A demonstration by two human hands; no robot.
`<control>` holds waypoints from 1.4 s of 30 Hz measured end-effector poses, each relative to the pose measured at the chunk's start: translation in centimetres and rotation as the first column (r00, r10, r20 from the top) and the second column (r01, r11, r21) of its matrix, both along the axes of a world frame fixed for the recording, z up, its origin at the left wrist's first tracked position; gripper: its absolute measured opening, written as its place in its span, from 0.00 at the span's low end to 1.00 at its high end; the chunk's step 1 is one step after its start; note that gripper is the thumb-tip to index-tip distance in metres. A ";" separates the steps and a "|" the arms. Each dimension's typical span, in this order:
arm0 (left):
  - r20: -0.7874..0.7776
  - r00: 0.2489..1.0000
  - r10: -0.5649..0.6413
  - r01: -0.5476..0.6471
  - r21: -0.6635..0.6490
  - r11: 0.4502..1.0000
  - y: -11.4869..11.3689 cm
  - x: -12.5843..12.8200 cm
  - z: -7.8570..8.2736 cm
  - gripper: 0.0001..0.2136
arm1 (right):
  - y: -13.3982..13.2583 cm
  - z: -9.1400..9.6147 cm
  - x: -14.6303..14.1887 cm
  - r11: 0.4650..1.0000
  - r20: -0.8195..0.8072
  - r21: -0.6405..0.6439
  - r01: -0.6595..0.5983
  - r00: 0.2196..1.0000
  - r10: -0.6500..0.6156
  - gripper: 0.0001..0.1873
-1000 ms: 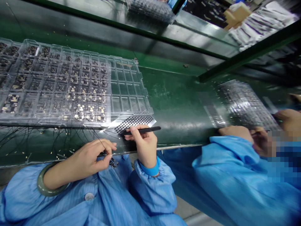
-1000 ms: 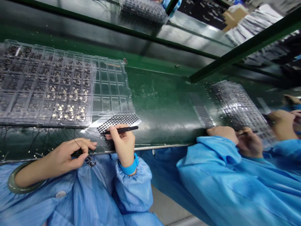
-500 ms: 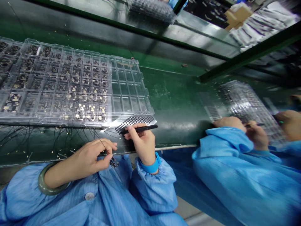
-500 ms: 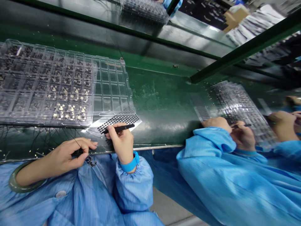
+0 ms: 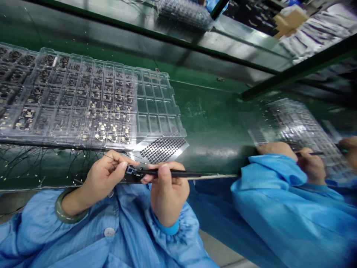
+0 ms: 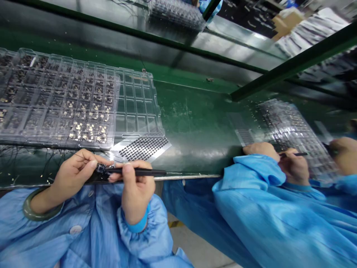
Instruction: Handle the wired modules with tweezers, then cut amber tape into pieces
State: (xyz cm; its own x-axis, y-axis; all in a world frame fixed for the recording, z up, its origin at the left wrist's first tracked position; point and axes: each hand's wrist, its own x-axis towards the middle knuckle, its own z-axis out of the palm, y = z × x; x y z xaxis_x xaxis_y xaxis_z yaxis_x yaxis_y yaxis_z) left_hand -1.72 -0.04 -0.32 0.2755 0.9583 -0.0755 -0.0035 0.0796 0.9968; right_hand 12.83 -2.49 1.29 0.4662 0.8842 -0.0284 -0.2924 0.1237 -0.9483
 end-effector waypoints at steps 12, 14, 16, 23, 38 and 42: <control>0.147 0.980 0.133 -0.093 -0.251 0.964 0.3 -0.1 -0.1 0.13 | 1.0 -1.1 -2.2 0.997 0.178 -0.025 0.070 0.982 -0.065 0.10; 0.157 0.978 0.135 -0.090 -0.263 0.960 0.4 0.0 -0.1 0.14 | 1.0 -1.1 -2.3 0.996 0.193 -0.031 0.081 0.979 -0.074 0.11; 0.158 0.977 0.143 -0.096 -0.273 0.957 0.4 0.0 -0.2 0.15 | 1.1 -1.2 -2.4 0.996 0.190 -0.027 0.085 0.979 -0.078 0.10; 0.158 0.972 0.174 -0.126 -0.278 0.952 0.5 0.2 0.1 0.15 | 1.0 -1.3 -2.5 0.995 0.209 0.013 0.094 0.973 -0.095 0.09; 0.035 0.984 0.173 -0.160 -0.232 0.959 0.4 0.2 0.3 0.09 | 0.7 -1.6 -2.6 0.995 0.347 0.015 0.099 0.933 -0.098 0.10; 0.009 0.980 0.201 -0.194 -0.218 0.957 0.1 0.1 0.2 0.08 | 0.9 -1.2 -1.8 0.960 0.445 0.182 0.212 0.853 -0.273 0.11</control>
